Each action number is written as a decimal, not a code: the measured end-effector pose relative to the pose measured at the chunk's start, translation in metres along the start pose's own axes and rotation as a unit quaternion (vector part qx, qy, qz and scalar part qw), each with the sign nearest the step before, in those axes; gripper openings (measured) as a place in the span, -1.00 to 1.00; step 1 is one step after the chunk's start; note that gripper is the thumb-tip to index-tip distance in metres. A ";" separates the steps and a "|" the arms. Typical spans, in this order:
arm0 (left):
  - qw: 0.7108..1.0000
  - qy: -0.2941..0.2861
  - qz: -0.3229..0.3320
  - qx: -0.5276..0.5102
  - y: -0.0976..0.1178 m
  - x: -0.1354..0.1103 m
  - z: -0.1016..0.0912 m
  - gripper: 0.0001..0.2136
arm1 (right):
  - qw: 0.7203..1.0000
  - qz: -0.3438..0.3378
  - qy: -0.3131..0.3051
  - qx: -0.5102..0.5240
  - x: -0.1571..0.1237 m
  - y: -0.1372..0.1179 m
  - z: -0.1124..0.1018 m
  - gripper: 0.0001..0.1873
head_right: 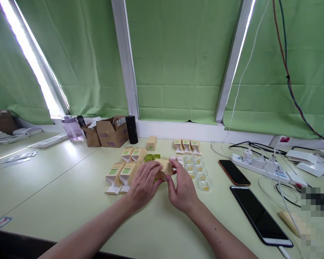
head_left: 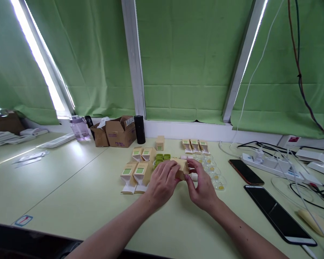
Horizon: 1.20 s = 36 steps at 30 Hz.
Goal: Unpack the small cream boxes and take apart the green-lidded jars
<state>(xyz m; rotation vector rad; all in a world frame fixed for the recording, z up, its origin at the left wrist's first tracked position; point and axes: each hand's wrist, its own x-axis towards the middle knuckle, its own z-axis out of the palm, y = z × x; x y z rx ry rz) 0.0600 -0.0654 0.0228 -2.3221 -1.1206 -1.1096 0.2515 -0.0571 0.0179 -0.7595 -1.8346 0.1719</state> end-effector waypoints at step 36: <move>0.998 0.035 0.033 0.047 0.003 -0.006 0.007 -0.62 | 0.998 0.017 0.000 -0.054 -0.008 0.001 0.004 -0.55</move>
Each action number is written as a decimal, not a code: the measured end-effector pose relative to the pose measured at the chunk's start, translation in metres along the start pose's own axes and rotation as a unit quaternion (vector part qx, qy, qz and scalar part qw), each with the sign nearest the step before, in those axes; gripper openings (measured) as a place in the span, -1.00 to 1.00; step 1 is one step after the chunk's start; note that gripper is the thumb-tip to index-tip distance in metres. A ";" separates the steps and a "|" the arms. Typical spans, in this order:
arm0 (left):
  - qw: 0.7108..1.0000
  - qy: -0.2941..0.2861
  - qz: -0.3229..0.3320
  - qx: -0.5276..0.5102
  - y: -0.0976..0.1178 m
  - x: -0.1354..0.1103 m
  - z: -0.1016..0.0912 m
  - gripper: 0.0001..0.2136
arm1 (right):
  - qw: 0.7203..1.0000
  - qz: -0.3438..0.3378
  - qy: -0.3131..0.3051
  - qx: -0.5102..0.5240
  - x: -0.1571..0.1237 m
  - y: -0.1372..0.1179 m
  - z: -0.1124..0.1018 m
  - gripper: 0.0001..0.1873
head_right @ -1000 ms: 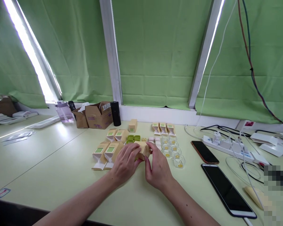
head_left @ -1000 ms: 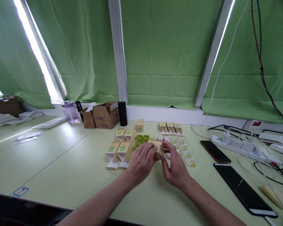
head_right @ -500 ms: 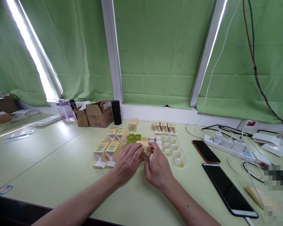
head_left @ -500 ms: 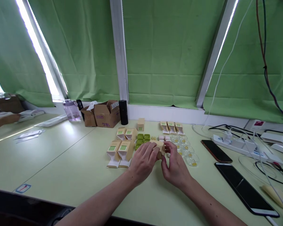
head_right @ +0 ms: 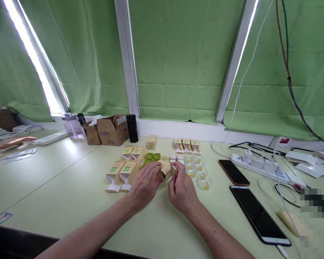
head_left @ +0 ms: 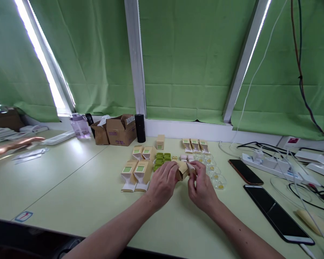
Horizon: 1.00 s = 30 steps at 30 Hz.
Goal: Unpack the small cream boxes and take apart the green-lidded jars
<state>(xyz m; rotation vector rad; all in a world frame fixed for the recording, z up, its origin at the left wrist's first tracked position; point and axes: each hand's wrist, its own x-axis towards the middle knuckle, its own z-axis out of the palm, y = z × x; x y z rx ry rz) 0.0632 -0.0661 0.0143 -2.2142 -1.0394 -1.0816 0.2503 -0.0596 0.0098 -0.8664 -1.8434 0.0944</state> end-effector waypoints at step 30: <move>0.985 -0.042 -0.079 -0.147 0.002 0.000 -0.006 -0.37 | 0.981 -0.155 0.094 -0.073 0.018 0.050 -0.017 -0.49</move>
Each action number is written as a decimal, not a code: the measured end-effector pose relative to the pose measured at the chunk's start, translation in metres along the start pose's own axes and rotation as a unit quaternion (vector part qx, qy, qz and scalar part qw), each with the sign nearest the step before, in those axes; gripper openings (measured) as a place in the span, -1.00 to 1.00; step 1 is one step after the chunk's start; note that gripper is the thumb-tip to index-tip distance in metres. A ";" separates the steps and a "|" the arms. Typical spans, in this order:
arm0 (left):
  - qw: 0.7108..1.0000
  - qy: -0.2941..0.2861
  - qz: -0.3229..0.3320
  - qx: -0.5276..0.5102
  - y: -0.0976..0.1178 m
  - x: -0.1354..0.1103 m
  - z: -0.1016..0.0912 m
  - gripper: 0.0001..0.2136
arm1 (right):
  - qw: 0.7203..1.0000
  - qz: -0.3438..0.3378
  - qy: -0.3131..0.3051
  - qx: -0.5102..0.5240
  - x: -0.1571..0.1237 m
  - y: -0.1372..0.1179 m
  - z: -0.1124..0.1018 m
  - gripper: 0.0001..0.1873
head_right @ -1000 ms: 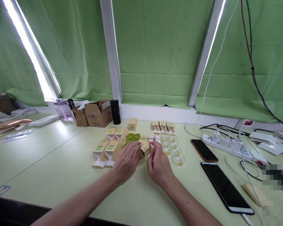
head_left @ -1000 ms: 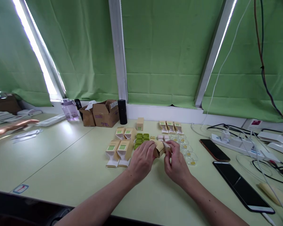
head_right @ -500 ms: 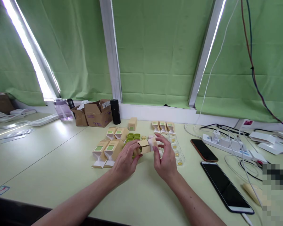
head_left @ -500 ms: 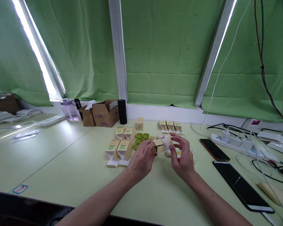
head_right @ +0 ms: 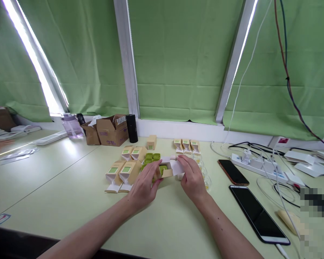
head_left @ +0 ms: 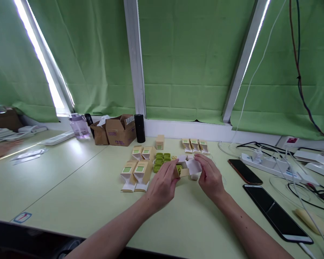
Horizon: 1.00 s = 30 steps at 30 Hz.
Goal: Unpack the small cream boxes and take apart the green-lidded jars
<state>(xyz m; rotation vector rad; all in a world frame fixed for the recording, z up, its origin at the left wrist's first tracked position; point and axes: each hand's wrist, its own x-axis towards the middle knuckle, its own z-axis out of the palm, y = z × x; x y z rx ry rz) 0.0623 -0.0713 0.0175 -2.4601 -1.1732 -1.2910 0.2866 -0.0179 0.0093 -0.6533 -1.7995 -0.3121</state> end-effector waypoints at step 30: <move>0.997 0.041 -0.043 -0.052 -0.013 -0.004 0.005 -0.37 | 0.992 -0.005 -0.103 0.077 0.008 -0.038 -0.006 -0.58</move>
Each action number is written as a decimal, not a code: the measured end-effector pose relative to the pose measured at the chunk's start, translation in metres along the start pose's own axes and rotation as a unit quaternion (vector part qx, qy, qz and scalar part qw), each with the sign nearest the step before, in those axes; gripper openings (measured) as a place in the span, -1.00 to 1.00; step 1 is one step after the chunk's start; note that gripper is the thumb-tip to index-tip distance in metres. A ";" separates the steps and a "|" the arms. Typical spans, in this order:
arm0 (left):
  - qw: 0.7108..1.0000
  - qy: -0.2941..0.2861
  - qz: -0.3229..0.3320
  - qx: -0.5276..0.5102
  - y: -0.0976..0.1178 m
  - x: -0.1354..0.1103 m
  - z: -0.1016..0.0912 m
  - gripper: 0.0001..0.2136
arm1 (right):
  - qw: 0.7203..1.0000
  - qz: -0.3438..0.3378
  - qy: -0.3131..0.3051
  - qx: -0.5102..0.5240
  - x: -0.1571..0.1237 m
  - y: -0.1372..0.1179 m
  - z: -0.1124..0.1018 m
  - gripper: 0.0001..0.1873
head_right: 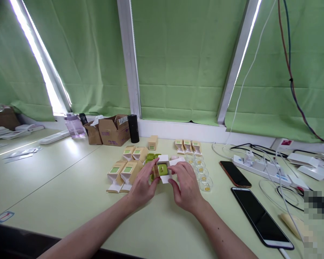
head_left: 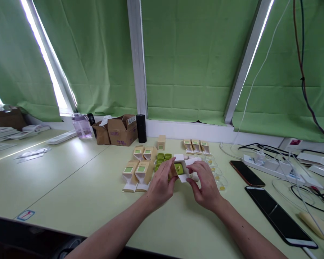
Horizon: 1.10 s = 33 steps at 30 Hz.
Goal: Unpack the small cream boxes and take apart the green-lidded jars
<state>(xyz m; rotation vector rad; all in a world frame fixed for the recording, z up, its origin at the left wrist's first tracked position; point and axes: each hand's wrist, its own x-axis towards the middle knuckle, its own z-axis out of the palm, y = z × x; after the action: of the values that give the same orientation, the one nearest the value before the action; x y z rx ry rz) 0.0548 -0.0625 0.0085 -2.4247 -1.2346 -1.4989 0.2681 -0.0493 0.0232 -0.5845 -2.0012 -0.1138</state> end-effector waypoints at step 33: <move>0.984 0.001 0.115 0.134 0.010 0.005 -0.002 -0.39 | 0.964 0.229 0.094 0.098 0.001 -0.011 0.015 -0.81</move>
<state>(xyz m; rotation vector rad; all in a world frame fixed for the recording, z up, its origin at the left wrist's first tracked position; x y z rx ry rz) 0.0605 -0.0668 0.0169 -2.2943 -1.0351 -1.1910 0.2501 -0.0536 0.0187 -0.8575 -1.6266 0.2986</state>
